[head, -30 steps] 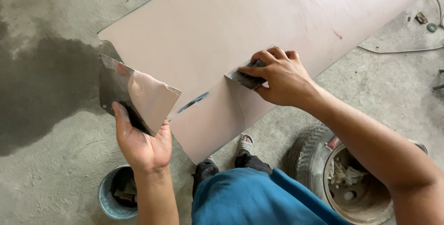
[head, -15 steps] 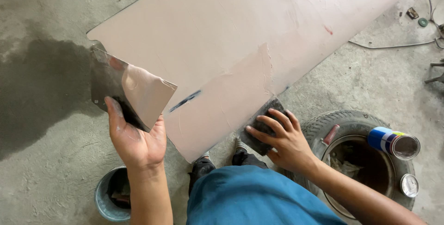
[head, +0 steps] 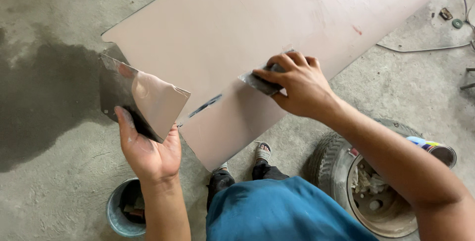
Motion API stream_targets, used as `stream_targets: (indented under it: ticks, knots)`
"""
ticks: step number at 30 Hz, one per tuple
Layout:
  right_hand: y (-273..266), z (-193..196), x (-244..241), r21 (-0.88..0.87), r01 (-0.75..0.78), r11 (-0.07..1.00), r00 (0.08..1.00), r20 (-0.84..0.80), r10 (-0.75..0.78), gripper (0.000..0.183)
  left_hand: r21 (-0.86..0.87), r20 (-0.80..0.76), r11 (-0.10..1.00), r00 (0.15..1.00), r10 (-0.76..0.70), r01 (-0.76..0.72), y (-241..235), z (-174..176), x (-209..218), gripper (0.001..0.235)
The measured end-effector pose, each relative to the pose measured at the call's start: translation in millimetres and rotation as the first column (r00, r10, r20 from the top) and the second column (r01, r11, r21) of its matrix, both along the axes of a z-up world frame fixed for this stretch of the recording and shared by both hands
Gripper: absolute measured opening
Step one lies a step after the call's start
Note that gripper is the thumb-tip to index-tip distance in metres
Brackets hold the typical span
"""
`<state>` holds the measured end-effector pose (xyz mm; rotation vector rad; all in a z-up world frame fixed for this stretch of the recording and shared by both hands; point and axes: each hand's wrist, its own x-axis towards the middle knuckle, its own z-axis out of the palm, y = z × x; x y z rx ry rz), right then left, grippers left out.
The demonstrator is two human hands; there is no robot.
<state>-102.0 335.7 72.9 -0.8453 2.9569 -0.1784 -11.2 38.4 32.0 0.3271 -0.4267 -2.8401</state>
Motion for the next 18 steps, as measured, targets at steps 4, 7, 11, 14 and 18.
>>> stream_targets:
  ticks: [4,7,11,14,18]
  knots:
    - [-10.2,8.7,-14.6,0.072,0.086,0.994,0.993,0.07,-0.091,0.052,-0.01,-0.014,1.0,1.0,0.013,-0.013,-7.6,-0.8,4.7,0.046]
    - [-12.3,8.8,-10.0,0.115,0.063,0.991,0.988,0.132,-0.078,0.05,-0.022,-0.02,1.0,1.0,0.015,-0.015,-9.9,-1.6,6.3,0.046]
    - [-7.7,-2.4,23.7,0.04,-0.018,0.999,0.992,0.124,0.013,0.058,-0.019,0.013,1.0,1.0,0.015,-0.015,-7.0,-1.6,2.6,0.047]
    - [1.9,-14.0,65.1,-0.036,-0.047,0.998,0.993,0.102,0.05,0.067,-0.015,0.056,1.0,0.998,0.022,-0.021,-3.2,-1.3,0.9,0.047]
    - [13.0,-34.5,114.1,-0.09,-0.062,0.994,0.998,0.027,0.064,0.071,-0.037,0.002,0.999,1.0,-0.017,0.018,1.5,0.8,-3.5,0.044]
